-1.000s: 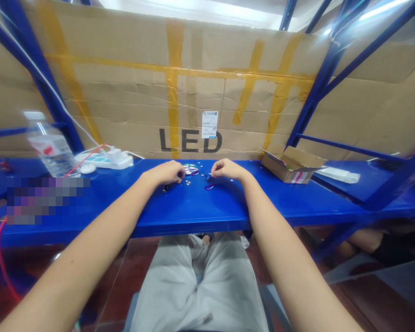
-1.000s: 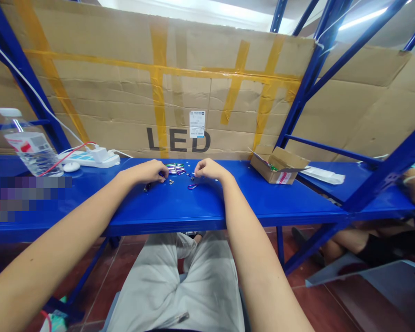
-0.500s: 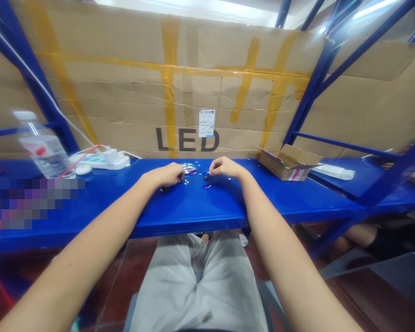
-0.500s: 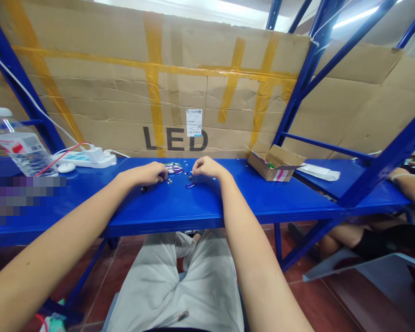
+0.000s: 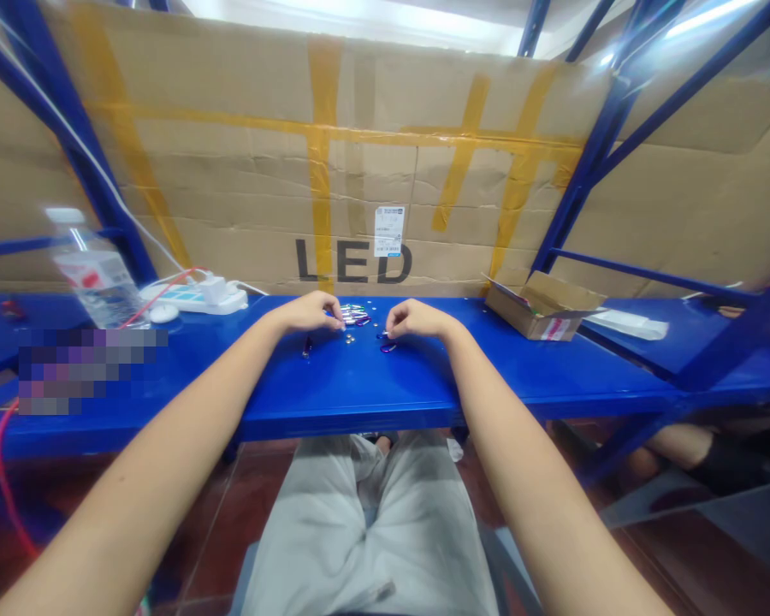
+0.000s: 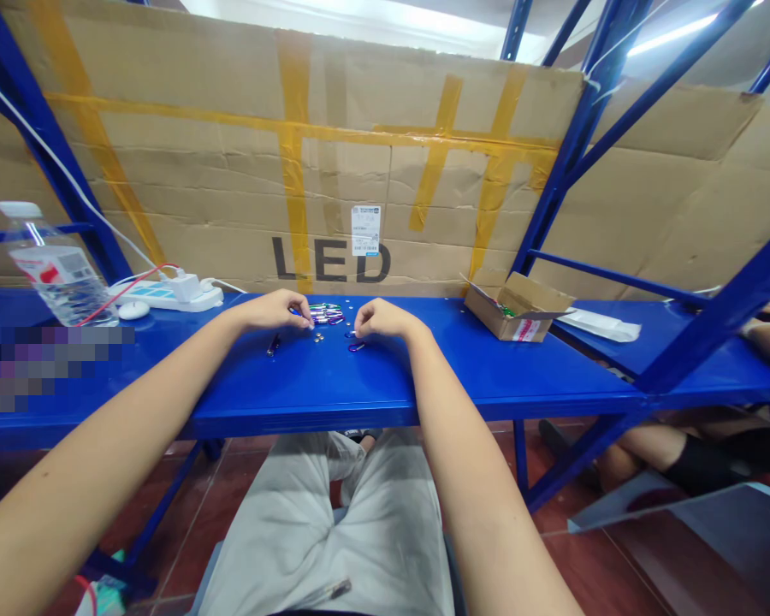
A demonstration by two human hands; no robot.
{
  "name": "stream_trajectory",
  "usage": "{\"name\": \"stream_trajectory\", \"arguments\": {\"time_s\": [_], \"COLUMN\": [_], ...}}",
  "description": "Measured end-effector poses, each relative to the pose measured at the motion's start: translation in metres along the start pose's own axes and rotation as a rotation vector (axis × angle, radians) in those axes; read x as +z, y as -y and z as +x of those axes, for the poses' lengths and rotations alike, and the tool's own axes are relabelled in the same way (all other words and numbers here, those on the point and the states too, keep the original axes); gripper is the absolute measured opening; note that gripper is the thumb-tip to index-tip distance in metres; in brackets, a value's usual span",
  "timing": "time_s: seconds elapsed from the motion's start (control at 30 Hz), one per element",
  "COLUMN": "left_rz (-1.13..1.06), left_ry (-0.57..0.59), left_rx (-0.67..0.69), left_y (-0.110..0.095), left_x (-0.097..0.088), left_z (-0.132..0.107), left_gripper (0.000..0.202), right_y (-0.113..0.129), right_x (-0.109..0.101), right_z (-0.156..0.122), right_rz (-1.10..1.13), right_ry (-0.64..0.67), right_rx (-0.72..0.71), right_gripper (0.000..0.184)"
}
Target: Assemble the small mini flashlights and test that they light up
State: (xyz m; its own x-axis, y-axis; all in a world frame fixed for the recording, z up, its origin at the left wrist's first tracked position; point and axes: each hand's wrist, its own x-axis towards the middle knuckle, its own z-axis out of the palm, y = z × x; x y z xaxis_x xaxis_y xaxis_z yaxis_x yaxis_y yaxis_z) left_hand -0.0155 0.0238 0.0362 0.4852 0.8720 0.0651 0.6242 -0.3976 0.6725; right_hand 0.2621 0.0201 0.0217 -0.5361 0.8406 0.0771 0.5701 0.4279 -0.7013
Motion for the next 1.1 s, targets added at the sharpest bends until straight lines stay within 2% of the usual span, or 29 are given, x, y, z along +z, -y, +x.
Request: {"name": "stream_trajectory", "arguments": {"time_s": [0.13, 0.2, 0.37, 0.53, 0.6, 0.67, 0.77, 0.87, 0.9, 0.97, 1.03, 1.1], "left_rz": [-0.590, -0.790, -1.037, -1.129, -1.061, -0.872, -0.354, 0.153, 0.266, 0.398, 0.431, 0.426], "left_ry": [0.089, 0.138, 0.230, 0.220, 0.167, 0.063, -0.107, -0.216, -0.225, -0.171, -0.069, 0.016], "left_rx": [0.128, 0.157, 0.152, 0.182, 0.179, 0.142, 0.029, -0.111, -0.166, -0.306, -0.447, -0.524], "left_y": [-0.002, -0.001, 0.005, 0.005, 0.005, 0.008, 0.015, 0.025, 0.028, 0.032, 0.033, 0.031], "left_x": [0.000, 0.002, 0.004, 0.002, 0.002, 0.002, -0.003, -0.015, -0.020, -0.028, -0.032, -0.033], "left_z": [-0.005, -0.006, -0.005, -0.008, -0.007, -0.003, 0.002, 0.001, -0.001, -0.005, -0.011, -0.015], "left_gripper": [0.016, 0.017, 0.016, 0.018, 0.019, 0.021, 0.022, 0.022, 0.023, 0.023, 0.021, 0.018], "right_y": [0.002, 0.002, 0.000, 0.001, 0.002, 0.002, 0.002, 0.002, 0.002, 0.004, 0.007, 0.008], "right_x": [0.007, 0.008, 0.009, 0.010, 0.011, 0.012, 0.012, 0.012, 0.012, 0.013, 0.013, 0.014], "right_z": [0.005, 0.006, 0.007, 0.007, 0.007, 0.006, 0.006, 0.006, 0.005, 0.005, 0.004, 0.003], "right_rz": [-0.057, -0.063, -0.067, -0.055, -0.047, -0.046, -0.061, -0.067, -0.065, -0.070, -0.096, -0.124], "right_ry": [0.065, 0.076, 0.077, 0.058, 0.033, 0.011, 0.008, 0.020, 0.026, 0.042, 0.049, 0.045], "right_rx": [0.014, 0.011, 0.009, 0.010, 0.019, 0.025, 0.022, 0.019, 0.022, 0.031, 0.033, 0.025], "right_gripper": [0.008, 0.008, 0.007, 0.007, 0.008, 0.008, 0.008, 0.008, 0.008, 0.008, 0.008, 0.009]}}
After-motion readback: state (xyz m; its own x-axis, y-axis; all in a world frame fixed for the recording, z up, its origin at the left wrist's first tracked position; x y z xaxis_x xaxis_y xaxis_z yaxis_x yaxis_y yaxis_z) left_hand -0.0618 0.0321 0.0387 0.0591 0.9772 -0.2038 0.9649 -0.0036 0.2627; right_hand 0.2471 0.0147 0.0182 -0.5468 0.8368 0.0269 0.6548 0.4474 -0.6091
